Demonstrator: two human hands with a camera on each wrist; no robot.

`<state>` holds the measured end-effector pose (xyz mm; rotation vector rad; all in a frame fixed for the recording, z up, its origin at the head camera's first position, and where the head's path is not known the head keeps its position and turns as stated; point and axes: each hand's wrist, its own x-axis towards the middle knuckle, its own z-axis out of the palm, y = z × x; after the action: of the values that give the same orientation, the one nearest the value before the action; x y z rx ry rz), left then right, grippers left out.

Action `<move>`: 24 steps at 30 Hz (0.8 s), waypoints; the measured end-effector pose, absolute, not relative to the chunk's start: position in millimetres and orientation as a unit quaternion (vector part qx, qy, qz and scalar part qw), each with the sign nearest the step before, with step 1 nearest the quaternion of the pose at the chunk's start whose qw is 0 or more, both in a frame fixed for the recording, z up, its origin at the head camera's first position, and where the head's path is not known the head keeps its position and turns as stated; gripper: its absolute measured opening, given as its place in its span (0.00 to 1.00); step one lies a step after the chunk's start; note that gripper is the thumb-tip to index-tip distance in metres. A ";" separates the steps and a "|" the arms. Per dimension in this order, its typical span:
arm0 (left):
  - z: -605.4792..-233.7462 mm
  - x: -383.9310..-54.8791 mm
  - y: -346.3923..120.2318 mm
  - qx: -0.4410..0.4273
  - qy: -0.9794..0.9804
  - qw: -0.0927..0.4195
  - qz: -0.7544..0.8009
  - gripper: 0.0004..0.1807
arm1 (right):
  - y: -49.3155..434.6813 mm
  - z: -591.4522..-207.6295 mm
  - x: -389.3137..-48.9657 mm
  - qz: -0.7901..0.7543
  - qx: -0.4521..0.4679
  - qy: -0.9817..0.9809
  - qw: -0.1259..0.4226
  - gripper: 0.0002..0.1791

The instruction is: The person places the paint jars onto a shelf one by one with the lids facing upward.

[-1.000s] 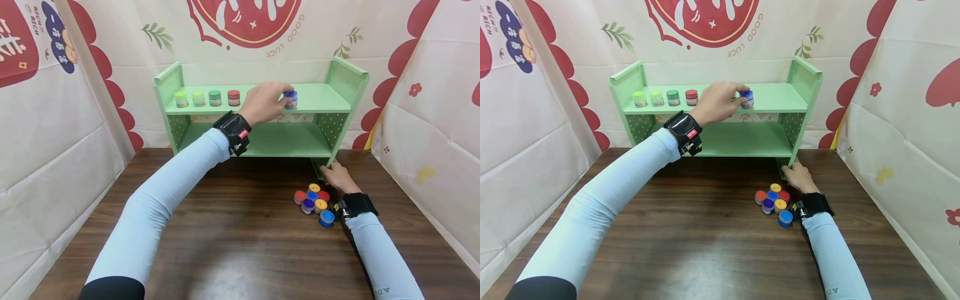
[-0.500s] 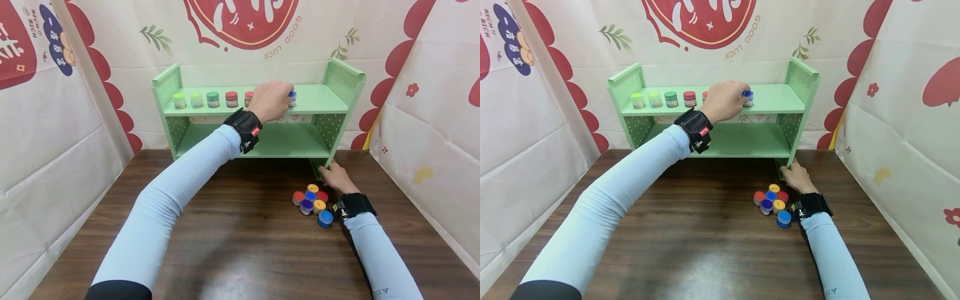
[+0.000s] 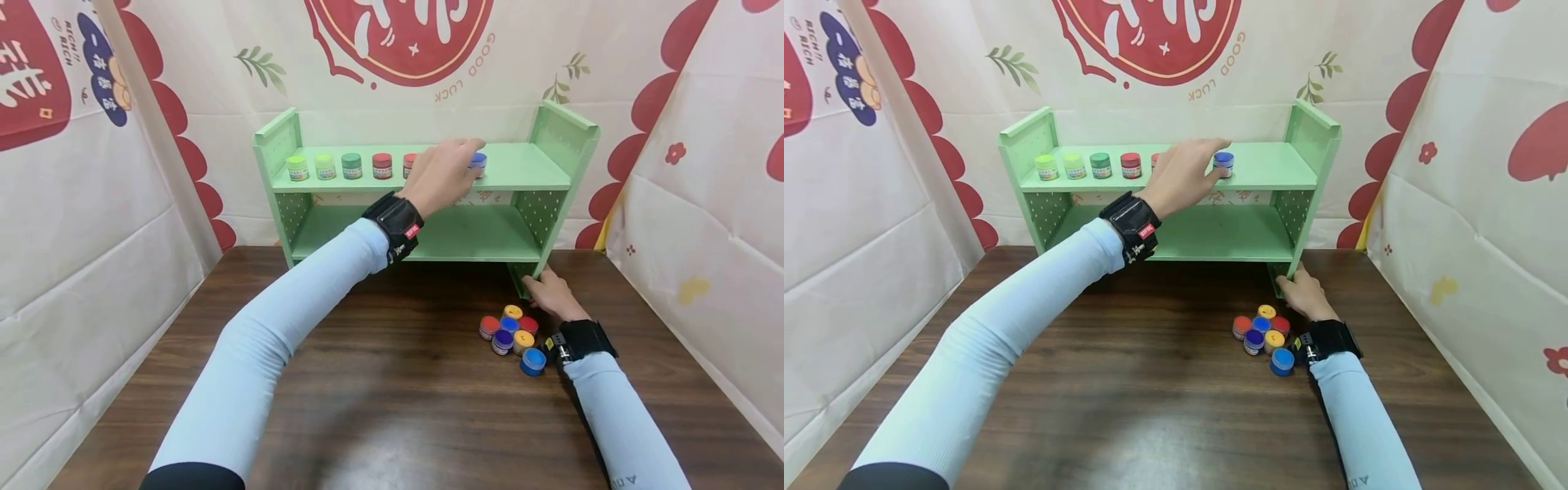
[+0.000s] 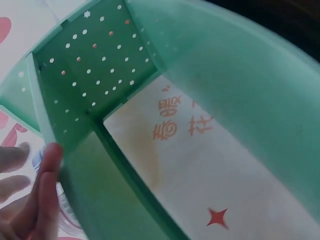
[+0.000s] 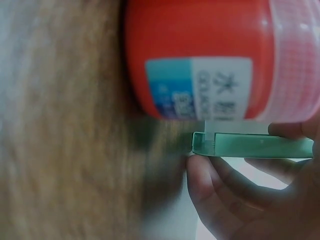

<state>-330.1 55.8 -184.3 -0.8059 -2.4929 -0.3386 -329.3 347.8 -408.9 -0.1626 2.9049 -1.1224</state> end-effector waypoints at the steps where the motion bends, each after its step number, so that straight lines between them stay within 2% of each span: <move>1: -189.8 -329.3 53.5 -0.302 -0.906 0.265 -0.133 0.24 | 347.8 -409.4 -329.0 -0.359 -0.051 0.932 0.011 0.31; 7: -226.3 -309.8 30.6 -0.326 -0.858 0.343 -0.198 0.23 | 347.3 -410.0 -328.4 -0.358 -0.047 0.932 0.014 0.31; 14: -272.9 -285.4 -6.6 -0.314 -0.831 0.338 -0.310 0.24 | 348.7 -407.7 -329.0 -0.358 -0.052 0.932 -0.003 0.32; 24: -332.4 -271.5 -66.3 -0.217 -0.819 0.336 -0.412 0.31 | 345.3 -408.5 -329.1 -0.363 -0.052 0.930 0.003 0.32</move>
<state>-271.5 -66.3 -332.4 -0.5653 -2.1357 -1.0745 -329.1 345.3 -408.5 -0.1640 2.9176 -1.1368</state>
